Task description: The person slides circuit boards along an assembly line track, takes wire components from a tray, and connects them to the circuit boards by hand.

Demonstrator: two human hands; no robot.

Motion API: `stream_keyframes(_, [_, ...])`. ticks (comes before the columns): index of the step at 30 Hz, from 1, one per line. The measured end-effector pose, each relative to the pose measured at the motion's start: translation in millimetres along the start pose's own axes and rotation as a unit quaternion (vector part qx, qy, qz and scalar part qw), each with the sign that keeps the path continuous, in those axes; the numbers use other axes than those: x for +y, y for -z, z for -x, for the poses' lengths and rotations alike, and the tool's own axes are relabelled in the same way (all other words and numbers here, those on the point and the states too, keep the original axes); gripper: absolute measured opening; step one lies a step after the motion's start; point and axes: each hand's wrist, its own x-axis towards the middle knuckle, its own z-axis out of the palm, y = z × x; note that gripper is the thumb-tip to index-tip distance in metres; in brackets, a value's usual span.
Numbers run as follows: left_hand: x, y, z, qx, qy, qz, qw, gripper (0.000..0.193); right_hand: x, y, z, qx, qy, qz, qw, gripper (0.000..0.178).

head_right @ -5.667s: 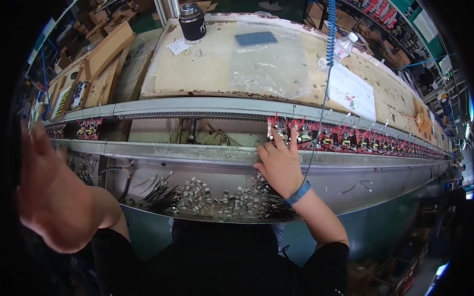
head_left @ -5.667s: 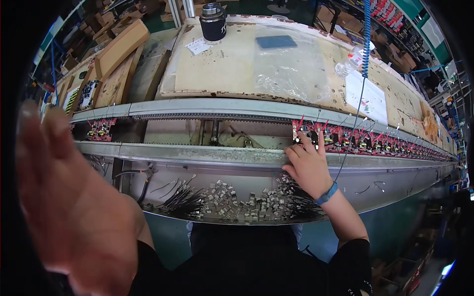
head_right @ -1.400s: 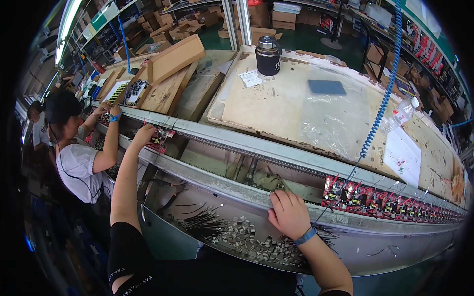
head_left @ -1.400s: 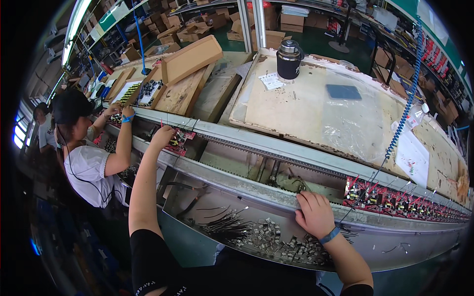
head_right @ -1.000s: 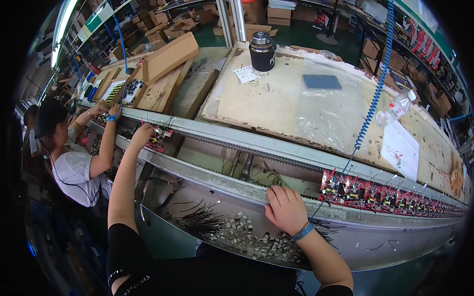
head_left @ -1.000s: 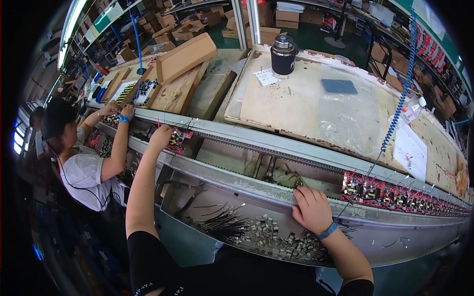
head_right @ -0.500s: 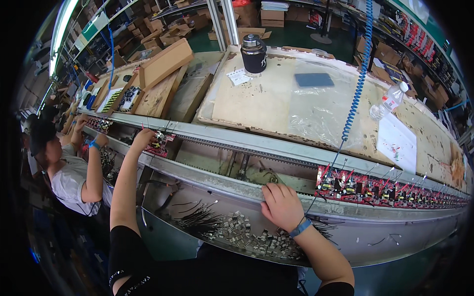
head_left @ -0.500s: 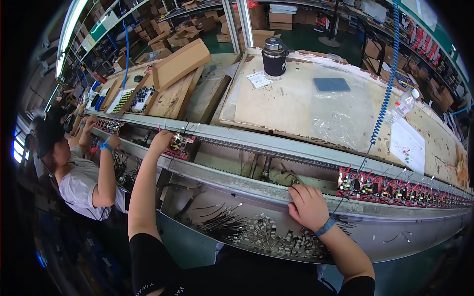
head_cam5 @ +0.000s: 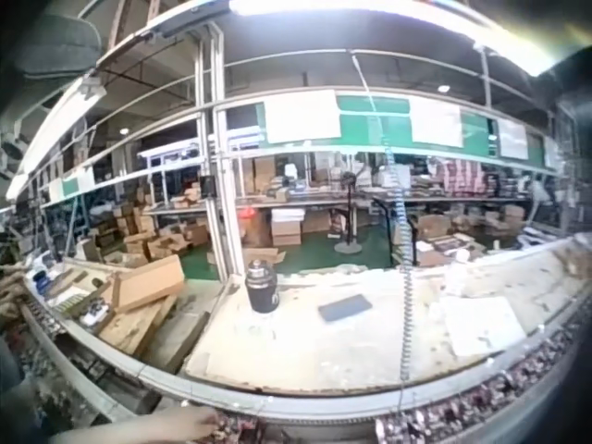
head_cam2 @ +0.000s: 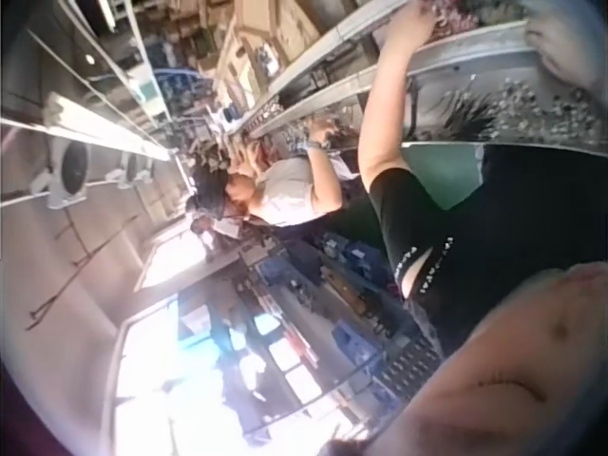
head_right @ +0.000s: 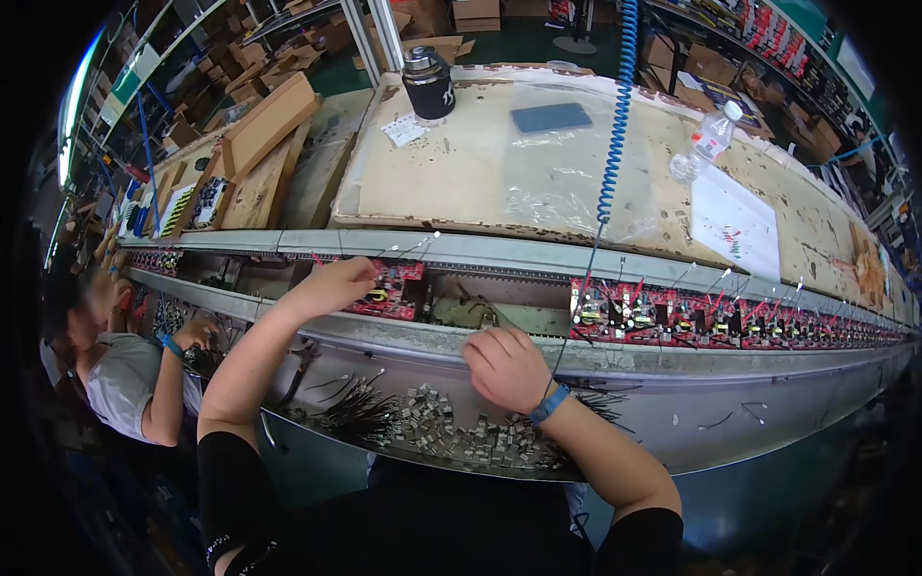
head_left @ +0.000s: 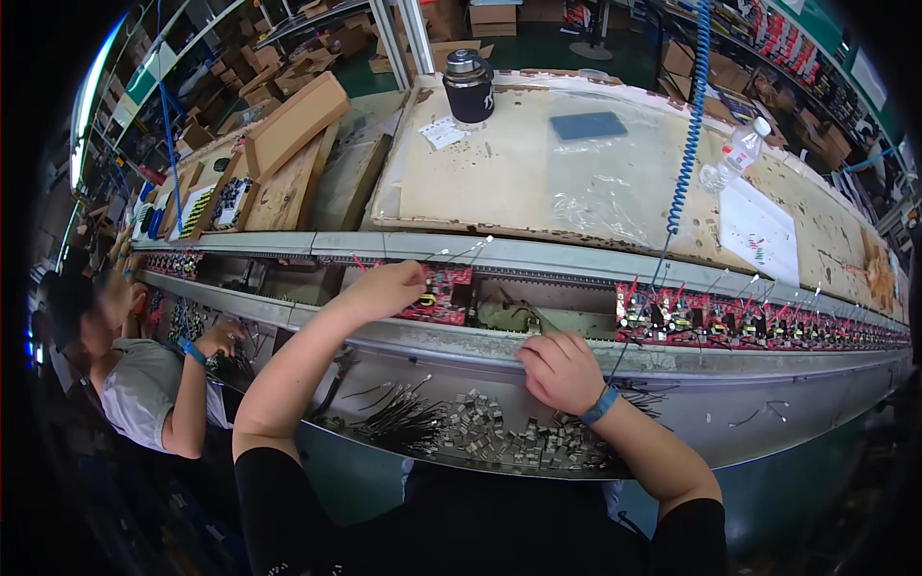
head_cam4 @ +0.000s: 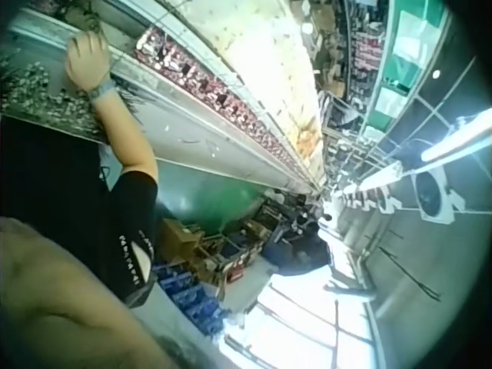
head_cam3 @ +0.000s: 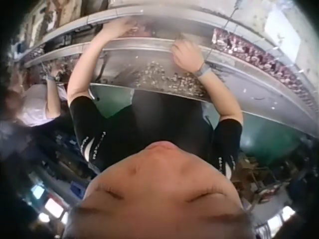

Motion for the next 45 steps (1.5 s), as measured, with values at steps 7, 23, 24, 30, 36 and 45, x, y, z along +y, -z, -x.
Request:
stream_keyframes(7, [123.8,-46.6,-36.2,-0.079,-0.113,-0.112,0.984,0.039,5.4,-0.2,8.6,0.004,0.052,-0.011,0.999,0.035])
stream_keyframes(23, [103.9,-6.2,-9.2,0.234,-0.182,0.044,0.954,0.013,8.6,0.2,6.6,-0.004,0.064,-0.032,0.997,0.035])
stream_keyframes(24, [93.1,-7.8,-5.3,0.233,-0.14,0.104,0.957,0.014,8.5,-0.1,7.3,-0.005,0.061,-0.033,0.998,0.035])
stream_keyframes(30, [29.5,-60.3,7.6,0.173,-0.088,0.293,0.936,0.018,6.8,0.0,7.0,-0.018,0.064,-0.027,0.997,0.034])
stream_keyframes(36, [29.4,-94.3,17.3,0.143,-0.079,0.293,0.942,0.016,6.9,3.3,5.4,-0.03,0.05,-0.039,0.998,0.033])
stream_keyframes(45, [29.0,-92.5,19.2,0.069,-0.116,0.314,0.94,0.018,15.2,26.9,6.8,-0.083,0.044,-0.043,0.995,0.031])
